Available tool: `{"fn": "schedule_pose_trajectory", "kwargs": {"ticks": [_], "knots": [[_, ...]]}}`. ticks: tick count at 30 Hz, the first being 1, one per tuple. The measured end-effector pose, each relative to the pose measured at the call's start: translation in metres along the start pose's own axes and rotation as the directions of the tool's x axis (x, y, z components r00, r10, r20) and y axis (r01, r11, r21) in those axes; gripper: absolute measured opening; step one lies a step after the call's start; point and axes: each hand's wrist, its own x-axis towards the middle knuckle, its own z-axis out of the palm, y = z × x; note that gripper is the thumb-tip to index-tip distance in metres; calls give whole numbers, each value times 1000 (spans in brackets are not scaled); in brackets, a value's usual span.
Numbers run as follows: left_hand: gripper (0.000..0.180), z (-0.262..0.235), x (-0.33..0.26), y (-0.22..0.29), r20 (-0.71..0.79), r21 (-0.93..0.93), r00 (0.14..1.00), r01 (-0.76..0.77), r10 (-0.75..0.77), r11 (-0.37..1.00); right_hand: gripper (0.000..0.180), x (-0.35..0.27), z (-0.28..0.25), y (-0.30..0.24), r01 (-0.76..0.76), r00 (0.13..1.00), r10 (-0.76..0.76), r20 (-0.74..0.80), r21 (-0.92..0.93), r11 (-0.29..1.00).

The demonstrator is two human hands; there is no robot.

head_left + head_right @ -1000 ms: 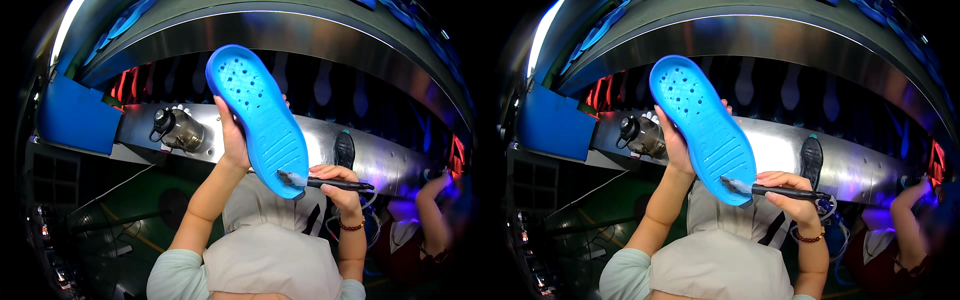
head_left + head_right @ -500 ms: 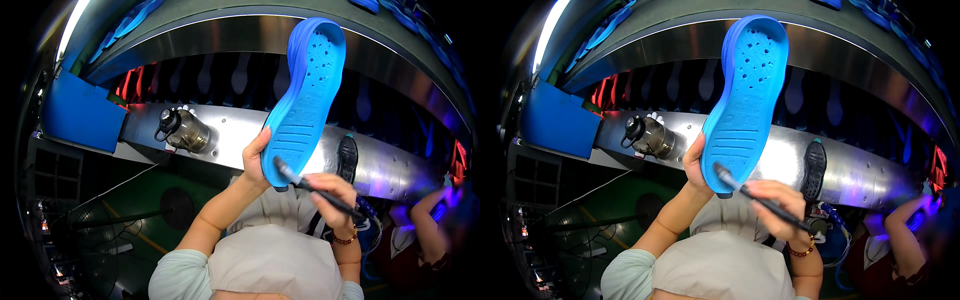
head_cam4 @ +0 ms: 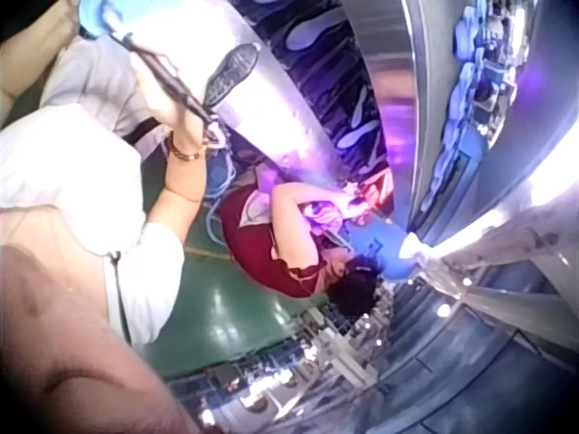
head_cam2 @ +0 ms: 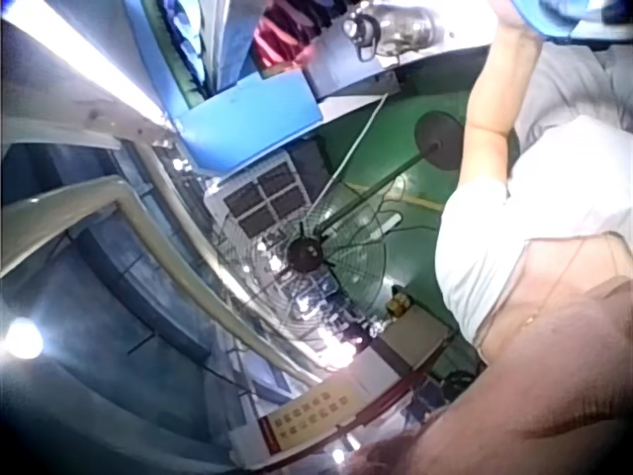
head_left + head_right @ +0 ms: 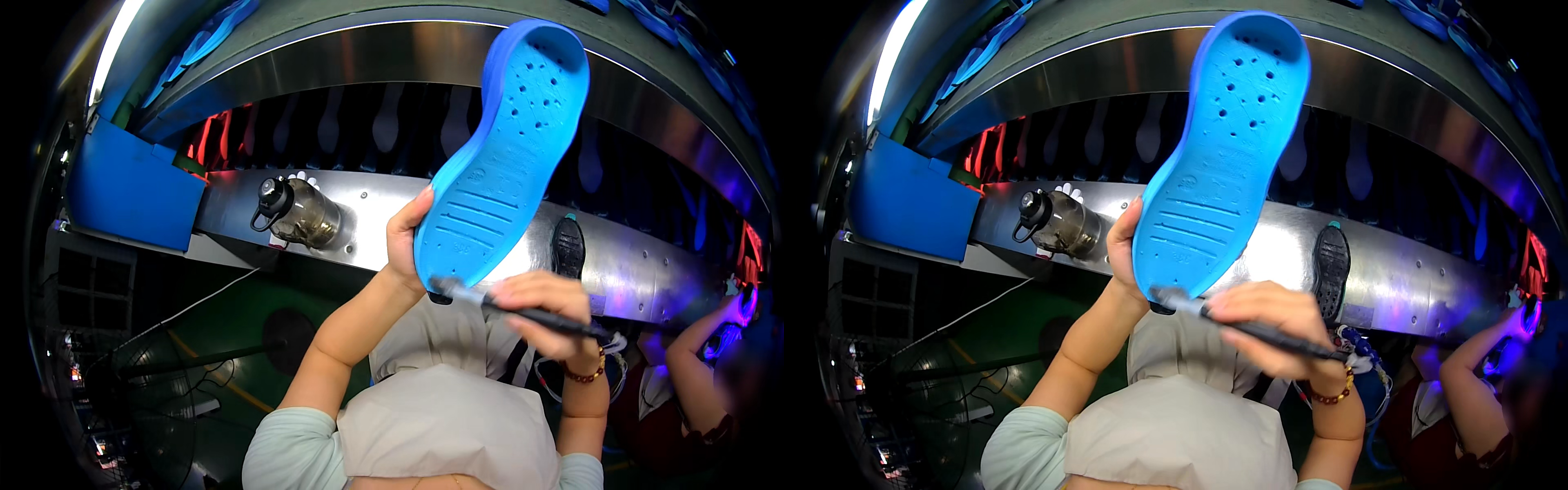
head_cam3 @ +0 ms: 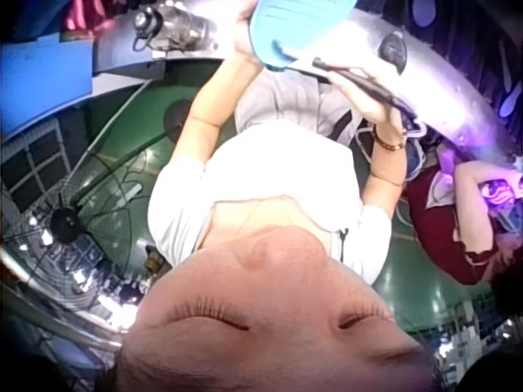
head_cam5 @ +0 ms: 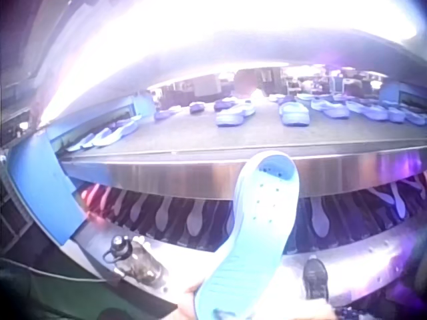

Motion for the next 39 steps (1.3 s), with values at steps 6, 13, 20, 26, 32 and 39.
{"fn": "schedule_pose_trajectory", "kwargs": {"ticks": [6,13,20,26,32,39], "knots": [[51,-8,-2,9,-22,41,972,235,-234,971,18,0,-3,-17,49,988,-34,148,-97,994],[58,1,-4,4,-263,393,760,647,-594,654,21,9,-24,-19,11,867,130,480,-281,960],[57,-3,-11,8,-400,502,678,725,-616,472,23,4,-32,-10,-14,840,183,510,-317,948],[61,3,-12,13,-381,529,743,663,-550,529,18,5,-51,-6,-48,885,190,425,-323,945],[60,6,-20,23,-466,502,732,682,-498,532,20,5,-66,-4,-51,913,167,372,-302,952],[61,-11,-15,26,-418,511,798,602,-434,614,19,-8,-69,12,-212,888,342,306,-387,897]]}}
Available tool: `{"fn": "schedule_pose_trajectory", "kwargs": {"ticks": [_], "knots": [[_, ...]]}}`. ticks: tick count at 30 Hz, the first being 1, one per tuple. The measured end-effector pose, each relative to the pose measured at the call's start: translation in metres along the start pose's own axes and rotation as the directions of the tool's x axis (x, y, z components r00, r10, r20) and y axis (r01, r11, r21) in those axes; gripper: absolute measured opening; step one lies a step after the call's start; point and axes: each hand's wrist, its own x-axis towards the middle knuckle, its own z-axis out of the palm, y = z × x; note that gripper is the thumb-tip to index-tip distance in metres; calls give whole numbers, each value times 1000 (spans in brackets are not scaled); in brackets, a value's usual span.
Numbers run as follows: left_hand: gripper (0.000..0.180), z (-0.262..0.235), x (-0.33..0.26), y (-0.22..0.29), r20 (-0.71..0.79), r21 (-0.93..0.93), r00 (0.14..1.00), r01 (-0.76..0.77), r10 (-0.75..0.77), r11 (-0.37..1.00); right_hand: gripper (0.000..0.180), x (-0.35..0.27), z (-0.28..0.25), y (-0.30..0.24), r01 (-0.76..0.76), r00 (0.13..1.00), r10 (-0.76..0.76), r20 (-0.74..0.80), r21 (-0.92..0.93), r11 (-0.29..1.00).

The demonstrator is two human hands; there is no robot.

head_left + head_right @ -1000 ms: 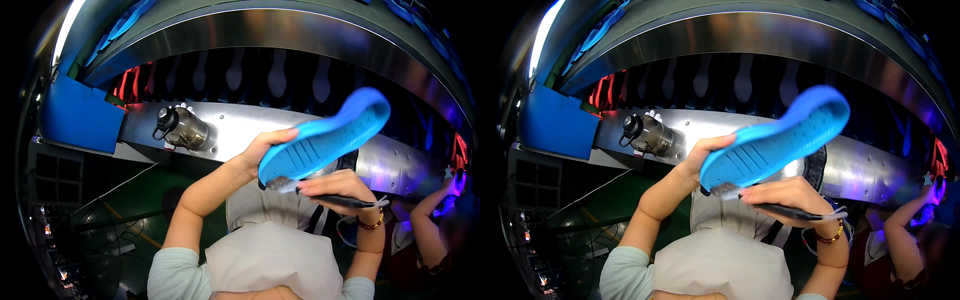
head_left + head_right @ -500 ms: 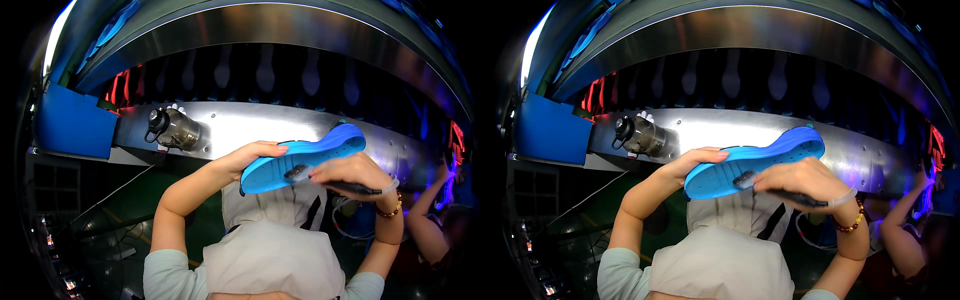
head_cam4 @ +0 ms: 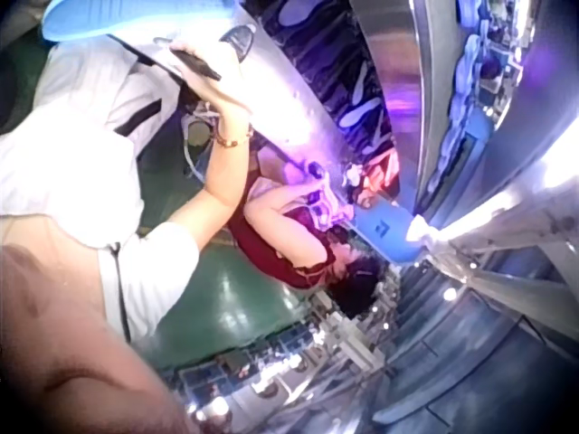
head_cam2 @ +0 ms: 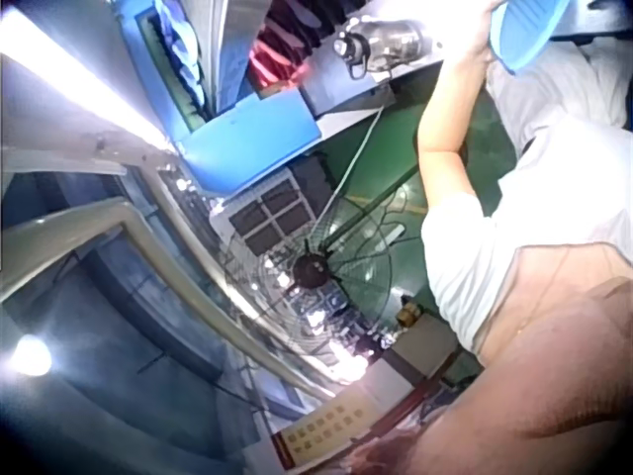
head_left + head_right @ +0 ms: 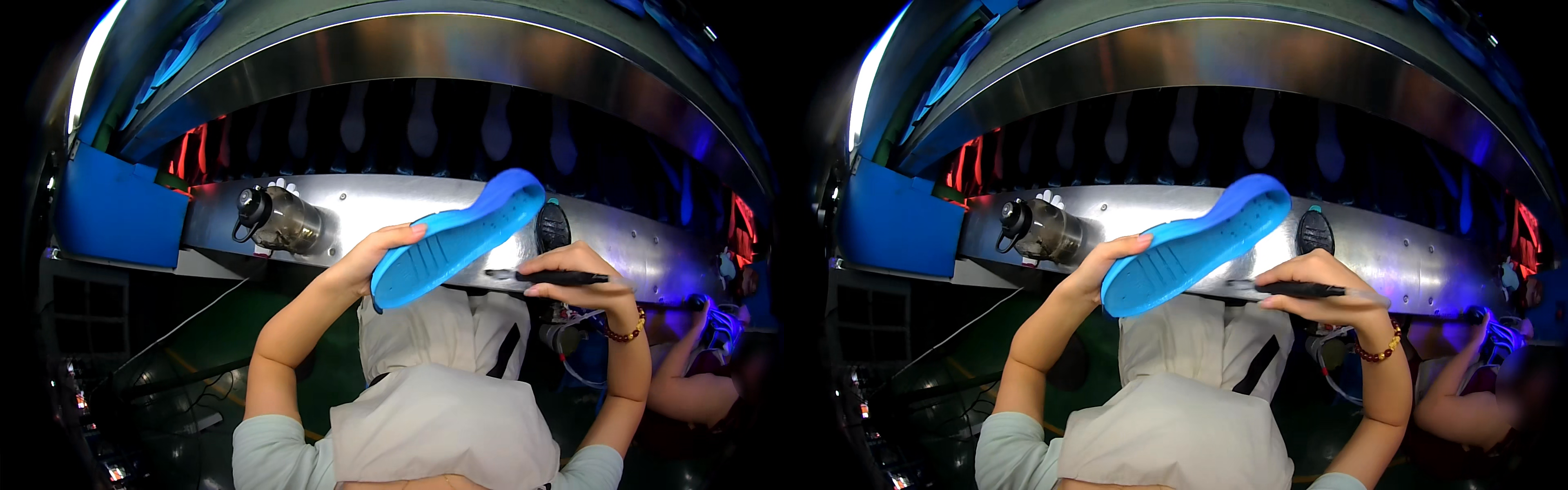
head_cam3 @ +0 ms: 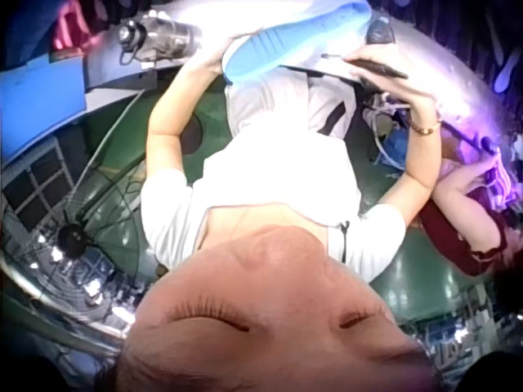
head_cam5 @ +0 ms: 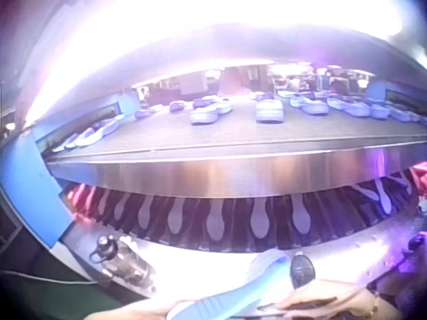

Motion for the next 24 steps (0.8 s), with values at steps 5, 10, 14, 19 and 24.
{"fn": "schedule_pose_trajectory", "kwargs": {"ticks": [5,10,14,19,24], "knots": [[52,15,19,-11,36,-47,993,-111,113,993,13,38,31,-35,23,960,64,-272,305,952],[49,29,27,-24,-48,25,954,-296,297,955,23,61,43,-33,-130,863,421,-280,682,719],[47,21,30,-31,-84,29,953,-291,292,956,24,67,48,-21,-127,835,459,-304,705,698],[49,17,30,-33,-166,48,949,-264,268,963,27,69,42,17,-55,709,479,-518,636,770],[48,12,30,-39,-90,-330,981,-194,174,924,25,68,48,50,102,506,499,-704,623,775]]}}
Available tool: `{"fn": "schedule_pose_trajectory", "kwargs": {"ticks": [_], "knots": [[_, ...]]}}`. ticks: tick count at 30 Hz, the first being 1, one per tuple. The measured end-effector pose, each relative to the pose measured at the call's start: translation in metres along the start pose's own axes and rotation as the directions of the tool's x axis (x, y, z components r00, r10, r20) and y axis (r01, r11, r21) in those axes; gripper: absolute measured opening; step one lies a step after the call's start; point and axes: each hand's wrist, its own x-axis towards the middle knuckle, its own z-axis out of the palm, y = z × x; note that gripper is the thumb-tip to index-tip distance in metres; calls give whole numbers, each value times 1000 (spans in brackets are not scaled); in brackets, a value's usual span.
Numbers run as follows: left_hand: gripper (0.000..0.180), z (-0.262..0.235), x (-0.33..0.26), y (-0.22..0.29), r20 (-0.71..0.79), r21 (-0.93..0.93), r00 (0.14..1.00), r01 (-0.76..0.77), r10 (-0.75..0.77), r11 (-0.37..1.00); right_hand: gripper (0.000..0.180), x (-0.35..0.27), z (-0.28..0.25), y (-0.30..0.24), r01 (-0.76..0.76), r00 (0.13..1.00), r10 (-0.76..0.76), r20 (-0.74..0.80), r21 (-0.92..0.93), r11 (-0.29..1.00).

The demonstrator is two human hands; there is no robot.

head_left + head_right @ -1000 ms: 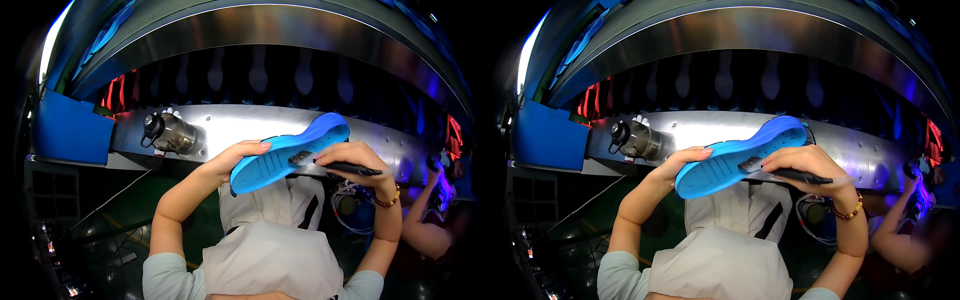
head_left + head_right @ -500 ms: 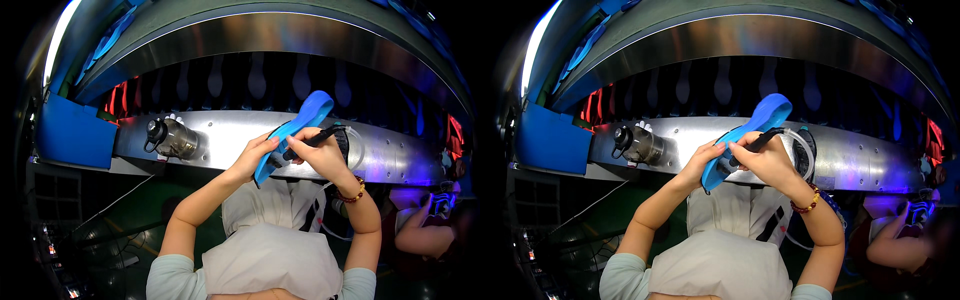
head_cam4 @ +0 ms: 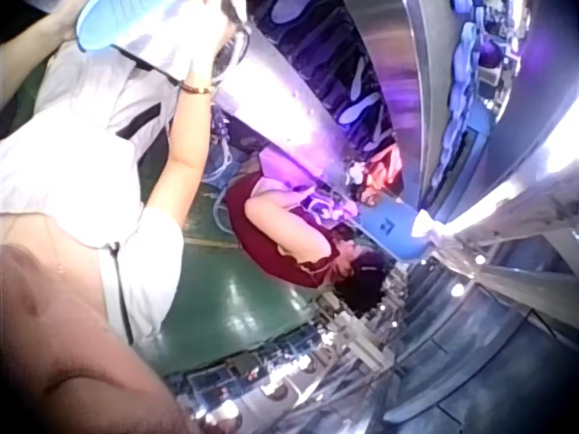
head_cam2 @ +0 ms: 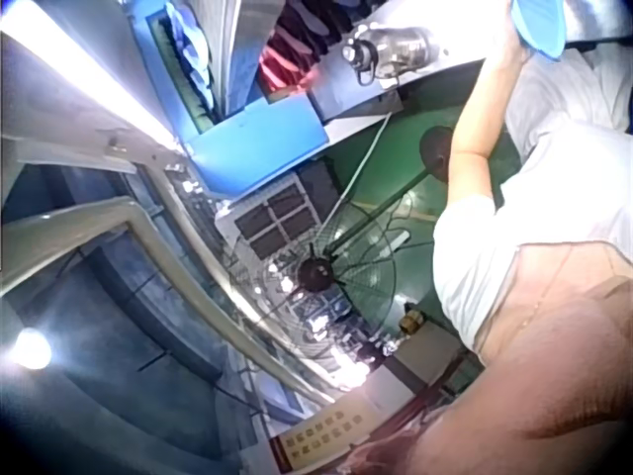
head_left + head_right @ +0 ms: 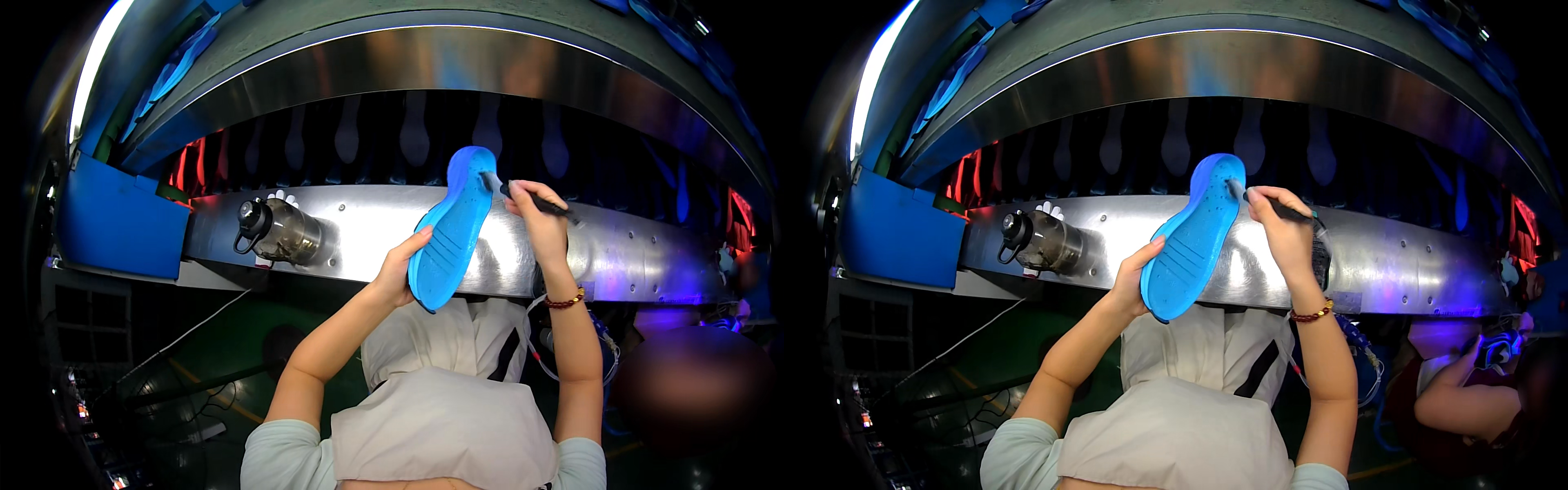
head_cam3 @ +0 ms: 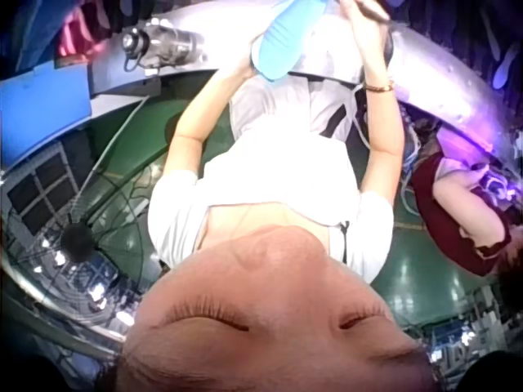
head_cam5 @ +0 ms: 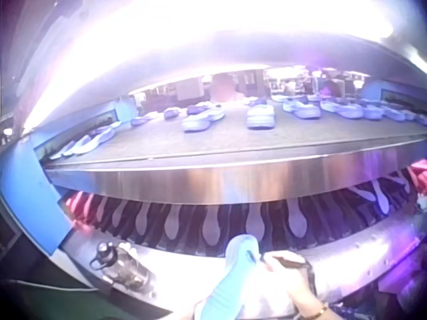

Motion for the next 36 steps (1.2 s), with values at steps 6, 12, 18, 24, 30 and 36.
{"fn": "schedule_pose_trajectory", "kwargs": {"ticks": [6,12,18,24,30,36], "knots": [[48,3,9,-4,80,-133,997,12,-1,991,35,-46,25,18,504,863,-445,237,-444,741],[52,-26,4,-3,50,-145,998,-16,23,989,27,-74,26,-8,203,918,-110,382,-211,956],[59,-18,-43,53,167,144,934,-341,317,929,36,-76,-27,-25,-83,902,-85,423,364,928],[69,7,-45,196,457,-105,671,-611,584,784,37,-74,-52,-6,-158,987,136,80,522,838],[80,-24,7,335,-346,-675,428,-731,835,95,40,-78,-51,10,-198,975,220,42,621,758],[68,52,80,346,-160,114,559,-809,814,577,40,-86,-67,31,-228,931,354,-84,626,746]]}}
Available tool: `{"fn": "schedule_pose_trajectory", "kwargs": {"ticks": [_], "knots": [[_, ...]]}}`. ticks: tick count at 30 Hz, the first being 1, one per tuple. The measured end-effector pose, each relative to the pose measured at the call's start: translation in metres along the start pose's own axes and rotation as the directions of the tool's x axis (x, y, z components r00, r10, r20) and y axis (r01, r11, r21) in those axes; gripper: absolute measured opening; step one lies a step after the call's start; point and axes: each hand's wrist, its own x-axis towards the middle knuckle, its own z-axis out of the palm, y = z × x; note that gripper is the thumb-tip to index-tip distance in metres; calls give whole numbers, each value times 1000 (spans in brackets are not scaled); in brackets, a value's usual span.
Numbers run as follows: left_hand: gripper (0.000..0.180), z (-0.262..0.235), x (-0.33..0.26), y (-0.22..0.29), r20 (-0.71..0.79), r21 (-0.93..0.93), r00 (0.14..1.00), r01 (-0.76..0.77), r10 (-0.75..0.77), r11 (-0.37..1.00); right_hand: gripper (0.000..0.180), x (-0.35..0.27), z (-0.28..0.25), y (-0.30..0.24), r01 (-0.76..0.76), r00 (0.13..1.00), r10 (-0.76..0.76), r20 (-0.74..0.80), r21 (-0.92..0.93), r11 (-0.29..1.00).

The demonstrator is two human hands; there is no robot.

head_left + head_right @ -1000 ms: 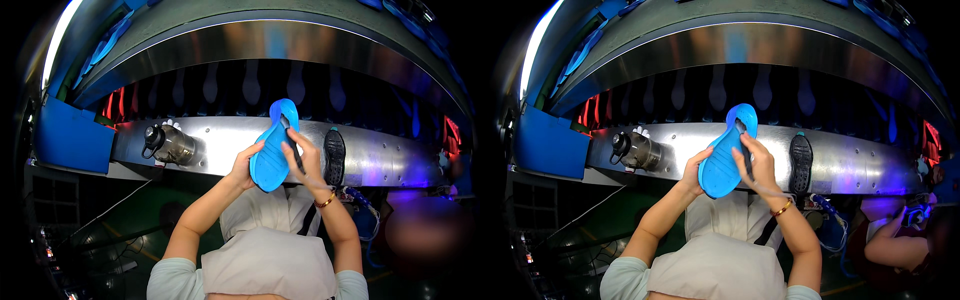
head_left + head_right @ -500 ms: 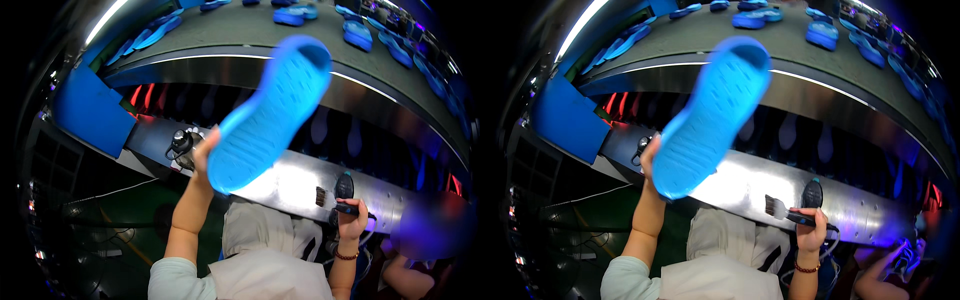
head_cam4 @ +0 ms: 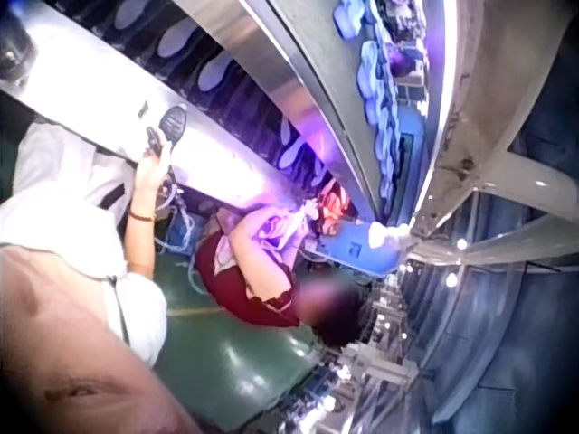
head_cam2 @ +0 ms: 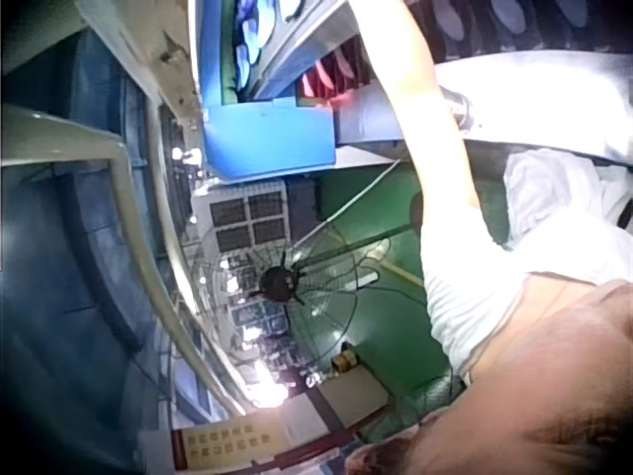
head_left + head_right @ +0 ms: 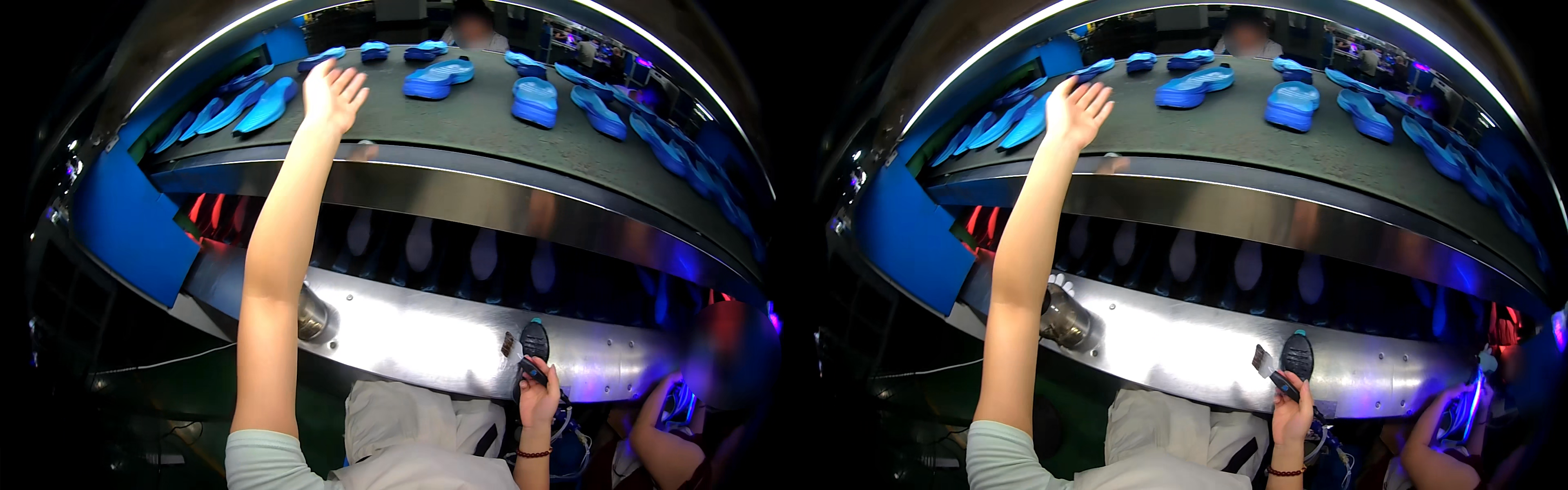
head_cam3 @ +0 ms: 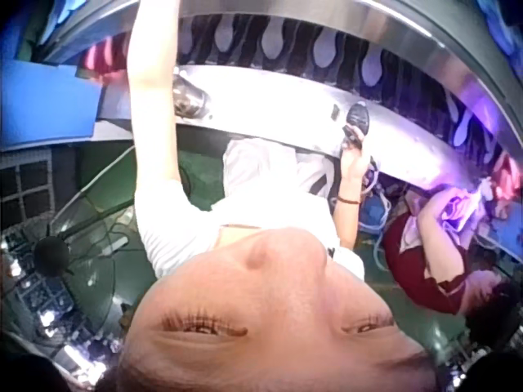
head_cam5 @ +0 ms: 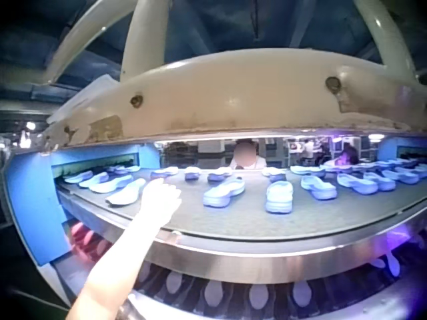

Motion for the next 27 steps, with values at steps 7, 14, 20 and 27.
{"fn": "schedule_pose_trajectory", "kwargs": {"ticks": [7,14,20,27], "knots": [[86,17,67,-82,413,897,889,-360,198,-256,31,-4,-2,-3,57,998,-56,27,-48,997],[37,24,1,-51,907,370,418,-747,42,-552,26,10,-9,-15,82,997,-83,-6,-75,994],[30,-32,-129,-27,119,495,811,-549,573,674,22,20,-14,-21,89,995,-89,36,-14,996],[65,-171,-222,-62,186,-38,972,154,-144,987,21,24,-3,-26,116,990,-113,85,-29,993]]}}
